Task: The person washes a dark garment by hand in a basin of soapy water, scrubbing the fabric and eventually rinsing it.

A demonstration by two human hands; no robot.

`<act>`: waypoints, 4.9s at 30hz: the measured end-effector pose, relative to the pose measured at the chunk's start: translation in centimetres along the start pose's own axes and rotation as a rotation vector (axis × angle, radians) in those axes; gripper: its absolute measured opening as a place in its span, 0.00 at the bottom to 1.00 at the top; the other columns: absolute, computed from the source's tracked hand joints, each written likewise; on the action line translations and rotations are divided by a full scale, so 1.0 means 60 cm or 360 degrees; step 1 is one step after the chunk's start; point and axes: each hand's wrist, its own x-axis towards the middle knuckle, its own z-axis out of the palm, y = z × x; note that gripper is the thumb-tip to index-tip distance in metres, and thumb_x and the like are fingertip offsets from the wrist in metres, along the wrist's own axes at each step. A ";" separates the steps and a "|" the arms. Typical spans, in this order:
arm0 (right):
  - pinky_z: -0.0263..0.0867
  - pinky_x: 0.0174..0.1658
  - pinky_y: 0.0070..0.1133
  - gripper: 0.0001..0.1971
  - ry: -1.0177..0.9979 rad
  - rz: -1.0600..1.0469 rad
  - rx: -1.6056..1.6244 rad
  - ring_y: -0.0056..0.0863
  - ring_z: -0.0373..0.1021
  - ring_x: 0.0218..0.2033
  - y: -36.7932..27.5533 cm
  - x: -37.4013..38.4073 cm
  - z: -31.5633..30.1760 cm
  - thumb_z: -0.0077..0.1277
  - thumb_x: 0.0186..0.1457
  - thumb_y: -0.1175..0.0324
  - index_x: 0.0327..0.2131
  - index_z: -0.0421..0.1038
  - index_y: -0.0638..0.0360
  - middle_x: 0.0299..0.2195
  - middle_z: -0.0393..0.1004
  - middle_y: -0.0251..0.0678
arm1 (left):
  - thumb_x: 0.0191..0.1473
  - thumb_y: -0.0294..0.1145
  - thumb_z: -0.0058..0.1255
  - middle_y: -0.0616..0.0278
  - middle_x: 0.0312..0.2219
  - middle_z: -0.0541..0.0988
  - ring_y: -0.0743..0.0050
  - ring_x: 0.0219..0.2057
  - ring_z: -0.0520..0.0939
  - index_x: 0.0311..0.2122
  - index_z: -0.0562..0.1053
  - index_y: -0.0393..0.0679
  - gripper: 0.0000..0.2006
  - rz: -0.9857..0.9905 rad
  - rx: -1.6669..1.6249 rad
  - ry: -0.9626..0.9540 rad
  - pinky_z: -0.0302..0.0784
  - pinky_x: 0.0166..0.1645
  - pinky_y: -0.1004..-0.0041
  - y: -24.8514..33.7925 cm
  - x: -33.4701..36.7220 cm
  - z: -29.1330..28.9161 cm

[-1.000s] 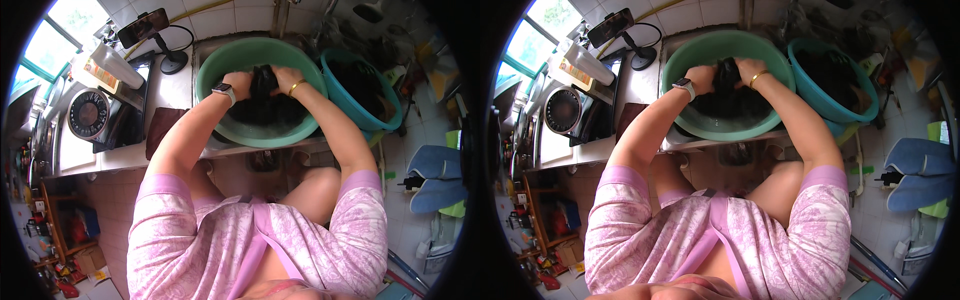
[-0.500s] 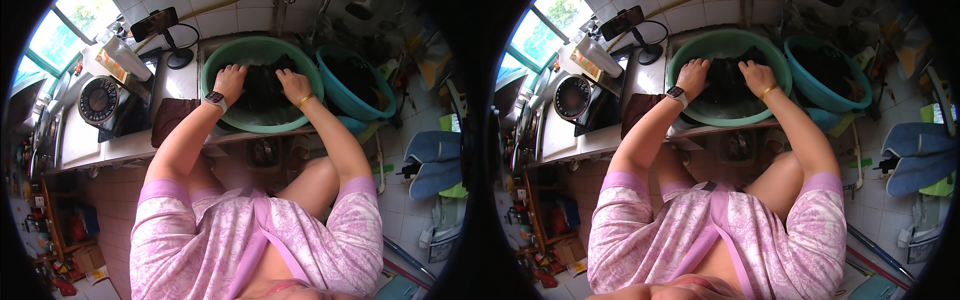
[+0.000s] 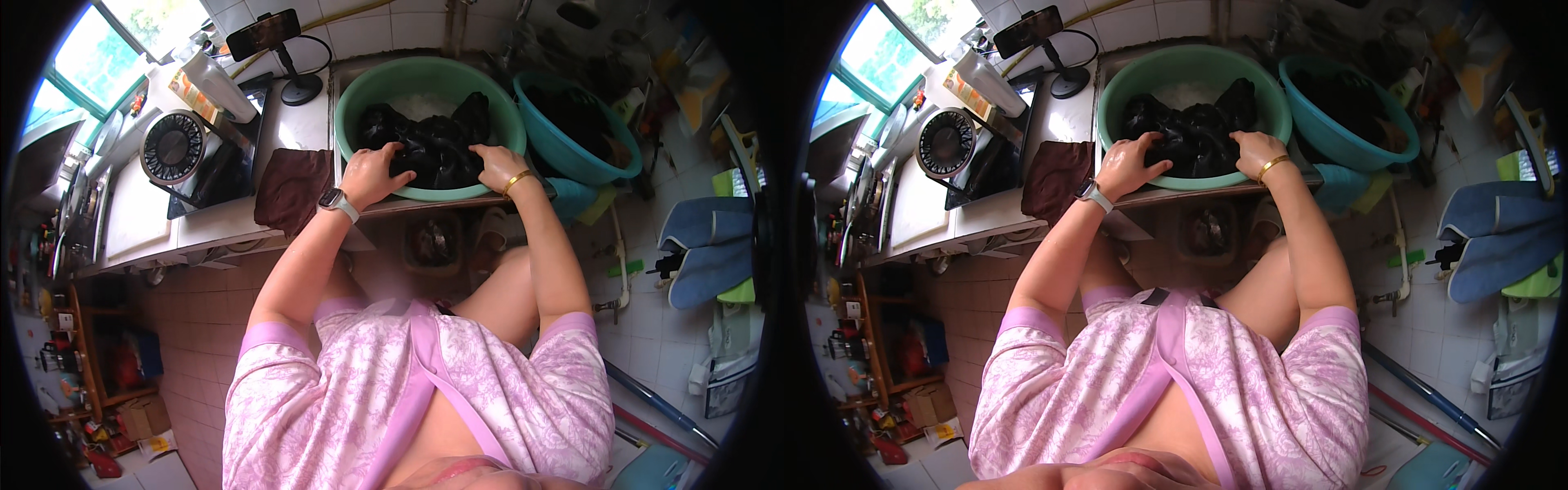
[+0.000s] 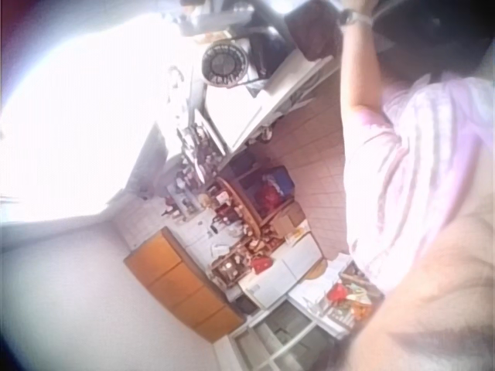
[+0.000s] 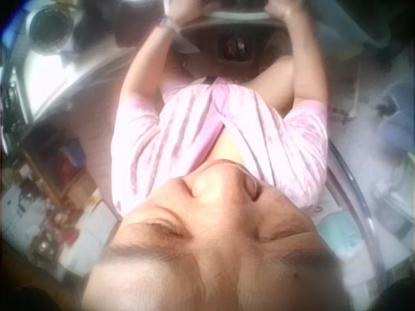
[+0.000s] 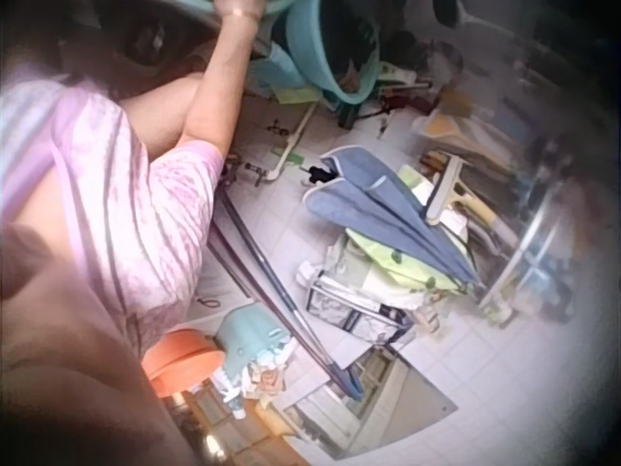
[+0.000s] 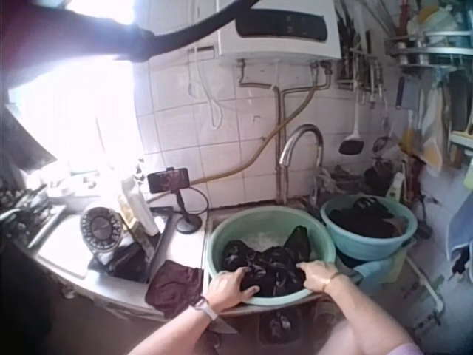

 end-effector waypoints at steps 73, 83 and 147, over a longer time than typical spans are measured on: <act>0.67 0.52 0.36 0.19 -0.0099 -0.0450 0.0235 0.47 0.71 0.47 -0.108 0.050 0.066 0.47 0.49 0.69 0.46 0.76 0.52 0.42 0.76 0.49 | 0.57 0.48 0.54 0.50 0.41 0.80 0.61 0.46 0.78 0.46 0.74 0.32 0.25 -0.0255 -0.1131 0.0044 0.71 0.51 0.70 -0.016 0.192 0.062; 0.65 0.52 0.31 0.19 -0.0418 -0.0764 0.0587 0.44 0.72 0.47 -0.061 0.035 0.004 0.53 0.51 0.62 0.46 0.74 0.61 0.42 0.76 0.51 | 0.46 0.49 0.60 0.41 0.46 0.77 0.46 0.49 0.78 0.53 0.73 0.38 0.32 0.0058 -0.0323 -0.0775 0.70 0.55 0.62 0.043 0.262 0.130; 0.70 0.49 0.31 0.15 0.0814 -0.0447 0.0559 0.43 0.74 0.45 0.022 0.174 0.053 0.47 0.50 0.82 0.41 0.77 0.60 0.42 0.77 0.45 | 0.50 0.66 0.49 0.44 0.60 0.61 0.48 0.62 0.63 0.60 0.65 0.45 0.41 -0.0865 -0.2116 -0.0165 0.54 0.66 0.60 -0.052 0.272 0.089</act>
